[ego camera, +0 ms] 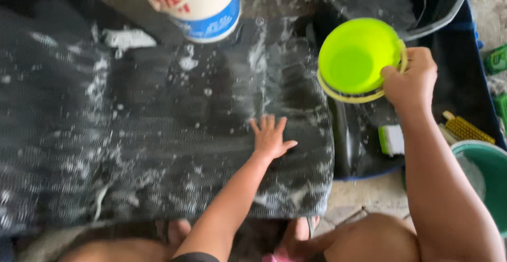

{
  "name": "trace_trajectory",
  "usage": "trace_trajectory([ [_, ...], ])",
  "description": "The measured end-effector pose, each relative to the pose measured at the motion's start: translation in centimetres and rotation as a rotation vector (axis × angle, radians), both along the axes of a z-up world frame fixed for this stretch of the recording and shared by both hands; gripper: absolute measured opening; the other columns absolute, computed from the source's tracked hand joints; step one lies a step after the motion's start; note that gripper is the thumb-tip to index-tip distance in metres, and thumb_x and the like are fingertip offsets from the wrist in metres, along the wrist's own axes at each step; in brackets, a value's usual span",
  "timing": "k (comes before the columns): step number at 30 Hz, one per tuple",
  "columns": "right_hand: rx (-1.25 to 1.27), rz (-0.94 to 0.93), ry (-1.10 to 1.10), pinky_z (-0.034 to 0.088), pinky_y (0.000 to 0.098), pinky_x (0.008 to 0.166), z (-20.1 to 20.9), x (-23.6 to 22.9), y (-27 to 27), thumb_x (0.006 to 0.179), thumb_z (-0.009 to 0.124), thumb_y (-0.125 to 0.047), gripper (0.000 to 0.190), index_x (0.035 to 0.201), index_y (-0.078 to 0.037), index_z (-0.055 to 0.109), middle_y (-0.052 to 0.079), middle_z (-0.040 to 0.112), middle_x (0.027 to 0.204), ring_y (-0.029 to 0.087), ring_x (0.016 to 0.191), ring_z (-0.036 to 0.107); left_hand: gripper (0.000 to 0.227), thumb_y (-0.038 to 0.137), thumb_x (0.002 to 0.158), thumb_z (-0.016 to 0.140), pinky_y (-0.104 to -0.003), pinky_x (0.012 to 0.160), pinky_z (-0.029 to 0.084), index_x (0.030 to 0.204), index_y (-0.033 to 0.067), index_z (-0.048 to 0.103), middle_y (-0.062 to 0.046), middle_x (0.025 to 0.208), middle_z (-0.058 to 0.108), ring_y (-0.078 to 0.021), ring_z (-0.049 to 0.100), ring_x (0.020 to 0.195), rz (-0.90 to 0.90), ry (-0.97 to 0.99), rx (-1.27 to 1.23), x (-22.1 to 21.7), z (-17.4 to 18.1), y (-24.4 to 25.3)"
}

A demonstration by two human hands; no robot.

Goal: The person washes black floor mats by scrubbing them with a sponge and soapy water, rinsing them with water from a green cup, and turning them over to clean both sides.

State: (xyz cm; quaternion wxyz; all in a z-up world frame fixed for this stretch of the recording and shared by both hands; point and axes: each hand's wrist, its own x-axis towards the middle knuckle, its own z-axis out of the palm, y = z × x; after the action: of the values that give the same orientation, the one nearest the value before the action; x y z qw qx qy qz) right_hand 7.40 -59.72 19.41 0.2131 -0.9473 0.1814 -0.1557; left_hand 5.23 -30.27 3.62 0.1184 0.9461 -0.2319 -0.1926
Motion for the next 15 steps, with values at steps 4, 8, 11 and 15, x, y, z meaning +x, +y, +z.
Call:
trace_trajectory([
  [4,0.424,-0.210,-0.337,0.043,0.0371,0.045,-0.3,5.1,-2.8,0.081,0.055,0.002,0.020,0.092,-0.006,0.041,0.010,0.045,0.084,0.020,0.061,0.050,0.099,0.063,0.078,0.057,-0.074,0.106,0.002,0.152,0.0250,0.005,-0.015,0.158,-0.013,-0.0423,-0.013,0.144,-0.035,0.337,0.111,5.1,4.2,-4.0],
  [8,0.354,-0.271,-0.418,0.031,0.0355,0.060,-3.2,11.3,-6.8,0.090,0.056,0.009,0.038,0.087,-0.012,0.025,0.003,0.028,0.087,0.017,0.074,0.028,0.117,0.063,0.066,0.071,-0.082,0.099,0.003,0.153,0.0322,-0.001,-0.017,0.156,-0.023,-0.0494,-0.020,0.141,-0.072,0.312,0.173,4.7,0.1,-4.5],
  [11,0.042,-0.230,-0.374,0.031,0.0414,0.054,-8.6,16.5,-12.2,0.081,0.055,0.008,0.035,0.095,-0.008,0.028,0.008,0.038,0.083,0.022,0.071,0.034,0.115,0.060,0.073,0.069,-0.081,0.101,0.001,0.152,0.0346,-0.010,-0.014,0.156,-0.028,-0.0472,-0.024,0.141,-0.045,0.406,0.230,5.6,1.4,-5.3],
  [15,-0.489,-0.296,0.225,0.054,0.0454,0.064,-15.2,21.6,-16.3,0.084,0.065,-0.009,0.053,0.131,0.003,0.042,0.020,0.067,0.093,0.041,0.079,0.068,0.112,0.058,0.073,0.068,-0.081,0.101,-0.001,0.153,0.0342,-0.007,-0.014,0.156,-0.026,-0.0472,-0.024,0.140,-0.037,0.468,0.238,6.1,3.1,-5.7],
])
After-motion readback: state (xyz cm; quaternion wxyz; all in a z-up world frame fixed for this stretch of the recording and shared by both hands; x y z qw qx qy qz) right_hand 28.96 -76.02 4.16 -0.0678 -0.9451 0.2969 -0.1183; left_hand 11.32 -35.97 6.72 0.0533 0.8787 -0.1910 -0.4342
